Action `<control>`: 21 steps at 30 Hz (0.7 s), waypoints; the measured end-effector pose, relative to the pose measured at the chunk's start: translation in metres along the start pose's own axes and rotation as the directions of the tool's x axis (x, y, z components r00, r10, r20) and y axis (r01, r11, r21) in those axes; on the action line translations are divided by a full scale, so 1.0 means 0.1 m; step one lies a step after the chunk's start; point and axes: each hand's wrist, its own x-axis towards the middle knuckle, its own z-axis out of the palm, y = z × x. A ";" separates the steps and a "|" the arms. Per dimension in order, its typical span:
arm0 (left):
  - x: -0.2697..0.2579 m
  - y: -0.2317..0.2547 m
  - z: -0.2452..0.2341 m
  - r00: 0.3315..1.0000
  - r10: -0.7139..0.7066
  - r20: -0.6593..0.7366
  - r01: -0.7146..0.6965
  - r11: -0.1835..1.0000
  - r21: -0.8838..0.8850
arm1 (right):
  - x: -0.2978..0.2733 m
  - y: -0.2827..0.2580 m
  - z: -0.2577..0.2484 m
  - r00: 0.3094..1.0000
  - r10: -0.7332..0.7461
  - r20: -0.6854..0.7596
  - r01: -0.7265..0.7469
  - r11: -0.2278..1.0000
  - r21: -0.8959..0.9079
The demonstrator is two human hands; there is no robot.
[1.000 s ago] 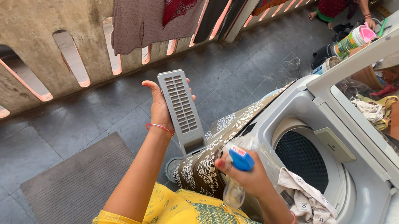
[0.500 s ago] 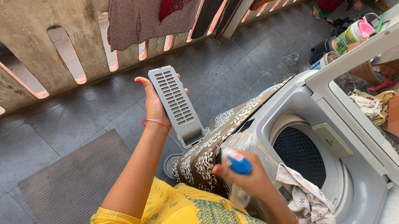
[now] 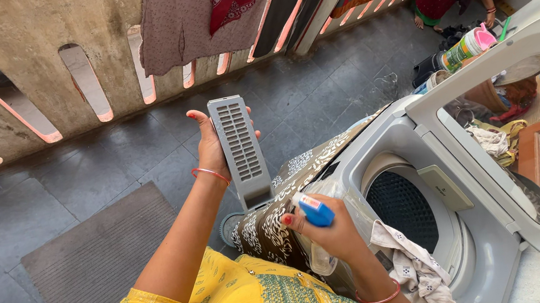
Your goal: The person cleans a washing machine by spraying liquid from a bottle onto various surfaces and wiping them with a cloth, then removes a lint filter, sprays it, and wipes it clean.
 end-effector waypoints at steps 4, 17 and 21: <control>-0.06 -0.01 0.03 0.997 0.024 0.067 -0.028 0.998 0.065 | 0.06 -0.18 -0.08 0.996 -0.084 0.032 0.081 0.993 0.089; -0.04 -0.15 0.12 0.983 0.005 0.184 -0.016 0.998 0.059 | 0.19 -0.11 -0.12 0.996 -0.083 0.037 0.076 0.983 0.166; -0.06 -0.18 0.17 0.974 -0.027 0.226 0.009 0.997 0.081 | 0.27 -0.20 -0.17 0.981 -0.182 -0.063 0.185 0.982 0.036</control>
